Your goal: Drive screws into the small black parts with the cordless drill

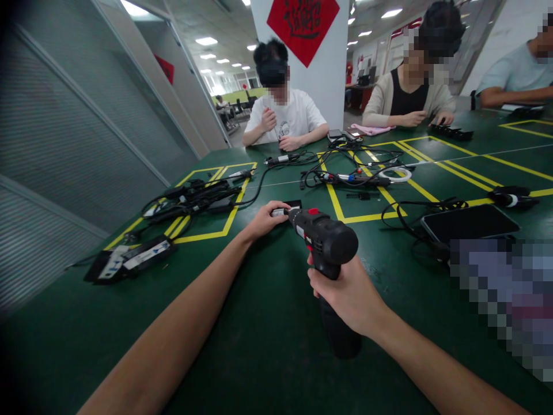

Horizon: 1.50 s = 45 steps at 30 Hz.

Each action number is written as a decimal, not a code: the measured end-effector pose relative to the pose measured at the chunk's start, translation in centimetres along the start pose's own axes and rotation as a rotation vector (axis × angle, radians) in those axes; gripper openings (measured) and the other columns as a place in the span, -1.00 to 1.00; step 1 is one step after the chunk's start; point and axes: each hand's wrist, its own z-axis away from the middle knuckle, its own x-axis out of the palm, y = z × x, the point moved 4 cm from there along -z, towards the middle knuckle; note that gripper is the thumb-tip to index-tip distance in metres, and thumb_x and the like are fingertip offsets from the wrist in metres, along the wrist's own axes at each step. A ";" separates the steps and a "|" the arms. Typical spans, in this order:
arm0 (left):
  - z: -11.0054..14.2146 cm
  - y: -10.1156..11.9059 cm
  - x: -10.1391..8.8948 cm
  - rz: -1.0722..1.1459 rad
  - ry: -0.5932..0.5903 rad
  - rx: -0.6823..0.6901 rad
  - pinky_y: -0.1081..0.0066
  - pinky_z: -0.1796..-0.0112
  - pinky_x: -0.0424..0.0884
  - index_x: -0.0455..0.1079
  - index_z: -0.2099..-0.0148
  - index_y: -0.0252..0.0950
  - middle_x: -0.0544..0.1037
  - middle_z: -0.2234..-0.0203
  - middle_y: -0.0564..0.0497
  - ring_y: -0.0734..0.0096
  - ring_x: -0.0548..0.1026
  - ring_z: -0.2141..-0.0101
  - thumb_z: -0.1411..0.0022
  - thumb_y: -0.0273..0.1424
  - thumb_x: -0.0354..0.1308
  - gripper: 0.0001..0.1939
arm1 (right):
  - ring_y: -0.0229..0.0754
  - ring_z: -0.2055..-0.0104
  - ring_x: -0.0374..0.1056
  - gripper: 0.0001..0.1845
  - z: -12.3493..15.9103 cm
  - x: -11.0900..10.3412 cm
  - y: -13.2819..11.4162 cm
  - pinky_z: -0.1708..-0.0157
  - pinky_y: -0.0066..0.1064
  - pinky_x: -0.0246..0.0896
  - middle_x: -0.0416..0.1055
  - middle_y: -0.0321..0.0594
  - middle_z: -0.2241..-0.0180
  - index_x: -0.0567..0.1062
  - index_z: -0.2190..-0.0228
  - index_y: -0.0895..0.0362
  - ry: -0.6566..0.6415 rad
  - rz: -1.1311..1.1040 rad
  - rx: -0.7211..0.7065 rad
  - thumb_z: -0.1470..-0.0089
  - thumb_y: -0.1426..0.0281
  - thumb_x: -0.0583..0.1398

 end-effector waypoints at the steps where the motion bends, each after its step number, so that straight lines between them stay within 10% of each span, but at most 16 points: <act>1: 0.0 0.0 0.0 -0.003 0.000 -0.003 0.26 -0.11 0.27 0.48 0.05 -0.20 0.48 0.06 -0.03 0.27 0.40 -0.01 -0.10 -0.36 0.22 -0.68 | -0.27 0.47 0.31 -0.89 0.0 0.0 0.0 0.45 -0.40 0.22 0.34 -0.36 0.51 0.35 0.25 0.12 0.002 0.001 0.001 -0.12 0.43 0.17; 45: 0.0 0.0 -0.1 0.001 0.012 0.015 0.24 -0.11 0.27 0.49 0.08 -0.21 0.50 0.09 -0.02 0.28 0.41 0.01 -0.11 -0.38 0.22 -0.72 | -0.25 0.49 0.30 -0.83 0.0 0.4 0.0 0.49 -0.40 0.22 0.33 -0.36 0.51 0.34 0.25 0.12 0.038 -0.057 0.072 -0.09 0.39 0.20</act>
